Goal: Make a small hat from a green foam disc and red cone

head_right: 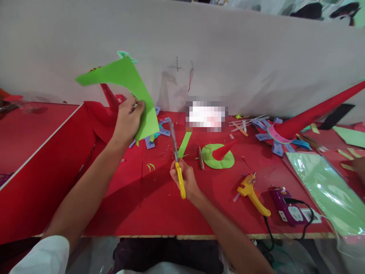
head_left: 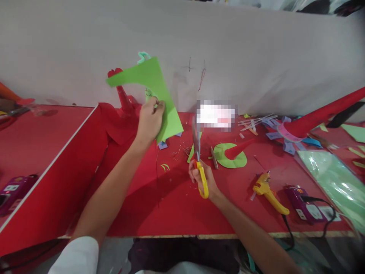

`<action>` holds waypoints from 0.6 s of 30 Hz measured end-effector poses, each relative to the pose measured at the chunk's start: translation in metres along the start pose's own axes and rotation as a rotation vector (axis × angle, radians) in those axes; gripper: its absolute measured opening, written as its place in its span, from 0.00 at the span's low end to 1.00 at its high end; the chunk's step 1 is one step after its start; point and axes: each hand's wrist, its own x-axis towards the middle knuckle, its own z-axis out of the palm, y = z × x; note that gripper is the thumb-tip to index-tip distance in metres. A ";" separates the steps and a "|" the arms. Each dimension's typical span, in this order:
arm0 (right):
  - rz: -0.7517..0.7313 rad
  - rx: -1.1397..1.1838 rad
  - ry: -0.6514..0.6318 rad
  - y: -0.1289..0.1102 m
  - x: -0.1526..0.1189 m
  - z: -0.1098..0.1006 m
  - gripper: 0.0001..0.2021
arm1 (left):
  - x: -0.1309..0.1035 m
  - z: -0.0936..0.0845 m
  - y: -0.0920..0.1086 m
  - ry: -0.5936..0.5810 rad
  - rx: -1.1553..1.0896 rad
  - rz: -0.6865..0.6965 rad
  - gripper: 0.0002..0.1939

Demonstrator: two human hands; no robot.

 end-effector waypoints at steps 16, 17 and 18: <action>-0.056 0.102 0.331 0.000 0.025 -0.019 0.18 | -0.084 0.066 0.013 -0.549 0.390 0.094 0.09; -0.068 0.072 0.339 0.000 0.027 -0.020 0.17 | -0.086 0.067 0.013 -0.559 0.399 0.084 0.09; -0.079 0.042 0.344 0.001 0.028 -0.022 0.16 | -0.088 0.067 0.013 -0.561 0.407 0.074 0.09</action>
